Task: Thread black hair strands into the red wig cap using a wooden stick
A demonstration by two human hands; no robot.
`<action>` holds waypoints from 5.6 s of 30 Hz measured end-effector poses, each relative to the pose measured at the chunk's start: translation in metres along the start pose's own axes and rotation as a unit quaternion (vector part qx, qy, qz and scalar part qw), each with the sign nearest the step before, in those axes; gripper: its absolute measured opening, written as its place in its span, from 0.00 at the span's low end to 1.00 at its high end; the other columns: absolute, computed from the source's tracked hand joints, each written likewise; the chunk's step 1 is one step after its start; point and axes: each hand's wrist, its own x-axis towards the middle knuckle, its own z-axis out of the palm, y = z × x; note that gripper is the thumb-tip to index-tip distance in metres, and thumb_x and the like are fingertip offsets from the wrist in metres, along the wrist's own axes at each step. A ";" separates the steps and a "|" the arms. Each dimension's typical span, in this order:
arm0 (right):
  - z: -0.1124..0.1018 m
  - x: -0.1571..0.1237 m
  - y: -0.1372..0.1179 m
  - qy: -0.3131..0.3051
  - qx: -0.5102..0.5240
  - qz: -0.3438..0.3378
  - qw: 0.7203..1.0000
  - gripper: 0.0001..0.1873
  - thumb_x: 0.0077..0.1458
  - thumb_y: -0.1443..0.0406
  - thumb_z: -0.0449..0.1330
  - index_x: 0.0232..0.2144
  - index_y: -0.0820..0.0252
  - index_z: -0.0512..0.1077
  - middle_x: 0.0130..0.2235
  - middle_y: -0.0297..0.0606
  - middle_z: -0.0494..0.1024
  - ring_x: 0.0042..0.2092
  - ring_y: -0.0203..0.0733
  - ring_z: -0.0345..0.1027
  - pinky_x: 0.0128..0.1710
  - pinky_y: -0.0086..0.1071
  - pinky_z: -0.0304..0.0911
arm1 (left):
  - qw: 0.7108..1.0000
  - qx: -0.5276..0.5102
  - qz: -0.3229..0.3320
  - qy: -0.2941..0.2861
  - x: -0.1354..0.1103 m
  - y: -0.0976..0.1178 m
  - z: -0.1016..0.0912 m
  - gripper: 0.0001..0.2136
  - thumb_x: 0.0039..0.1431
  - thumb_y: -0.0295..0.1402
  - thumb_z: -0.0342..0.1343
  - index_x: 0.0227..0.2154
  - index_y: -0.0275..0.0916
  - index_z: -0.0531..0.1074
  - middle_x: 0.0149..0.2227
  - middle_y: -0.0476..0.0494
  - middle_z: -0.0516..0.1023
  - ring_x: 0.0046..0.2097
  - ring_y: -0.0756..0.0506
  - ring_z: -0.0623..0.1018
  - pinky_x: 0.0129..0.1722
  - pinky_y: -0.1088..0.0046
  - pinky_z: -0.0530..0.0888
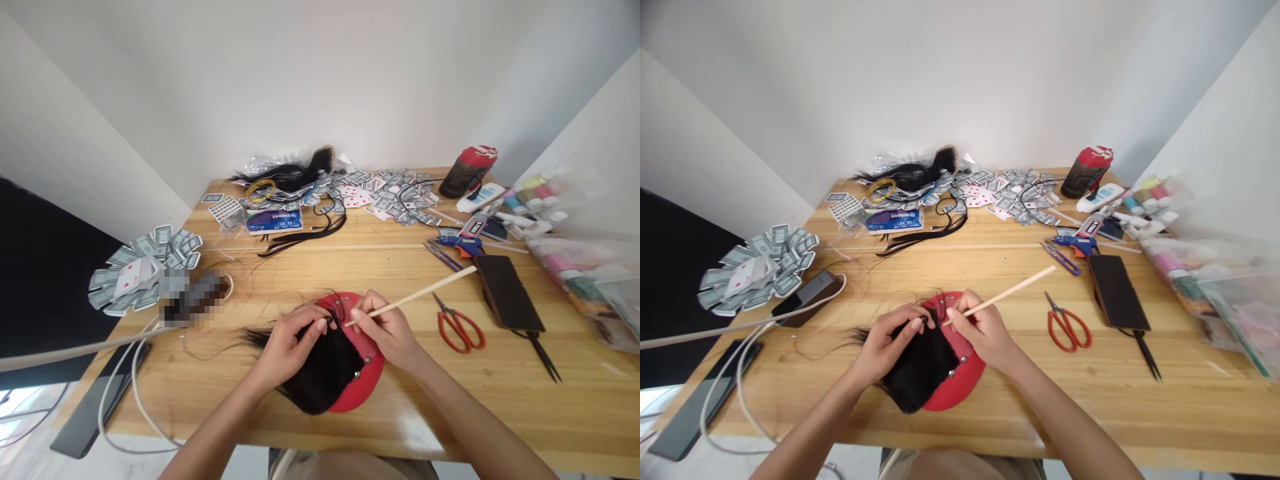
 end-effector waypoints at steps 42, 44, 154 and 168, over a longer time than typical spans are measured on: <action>-0.028 0.019 0.004 0.294 0.112 0.009 0.949 0.12 0.58 0.60 0.65 0.28 0.56 0.67 0.25 0.30 0.77 0.23 0.32 0.62 0.24 0.26 0.57 | 0.933 -0.002 -0.129 0.336 -0.076 -0.031 -0.056 0.14 0.62 0.40 0.57 0.24 0.38 0.72 0.29 0.46 0.76 0.31 0.50 0.73 0.24 0.81 0.67; -0.046 0.025 0.005 0.348 0.121 -0.018 0.930 0.14 0.56 0.60 0.66 0.28 0.56 0.65 0.25 0.28 0.76 0.23 0.31 0.62 0.24 0.25 0.56 | 0.945 0.030 -0.102 0.309 -0.074 -0.022 -0.049 0.11 0.63 0.36 0.56 0.27 0.38 0.74 0.30 0.46 0.77 0.33 0.49 0.75 0.31 0.79 0.71; 0.007 -0.015 -0.013 0.023 0.062 0.113 0.991 0.14 0.63 0.55 0.56 0.29 0.55 0.66 0.26 0.31 0.68 0.26 0.37 0.62 0.24 0.31 0.55 | 0.868 0.453 -0.100 -0.179 0.019 0.051 0.008 0.13 0.68 0.29 0.41 0.32 0.40 0.71 0.29 0.43 0.81 0.31 0.41 0.81 0.28 0.69 0.66; 0.005 -0.009 -0.008 0.021 0.152 0.133 0.979 0.16 0.61 0.53 0.60 0.28 0.56 0.67 0.25 0.29 0.71 0.22 0.33 0.55 0.22 0.29 0.50 | 0.772 0.570 -0.082 -0.269 0.040 0.070 0.017 0.12 0.60 0.24 0.44 0.33 0.33 0.74 0.23 0.35 0.80 0.26 0.37 0.81 0.22 0.69 0.68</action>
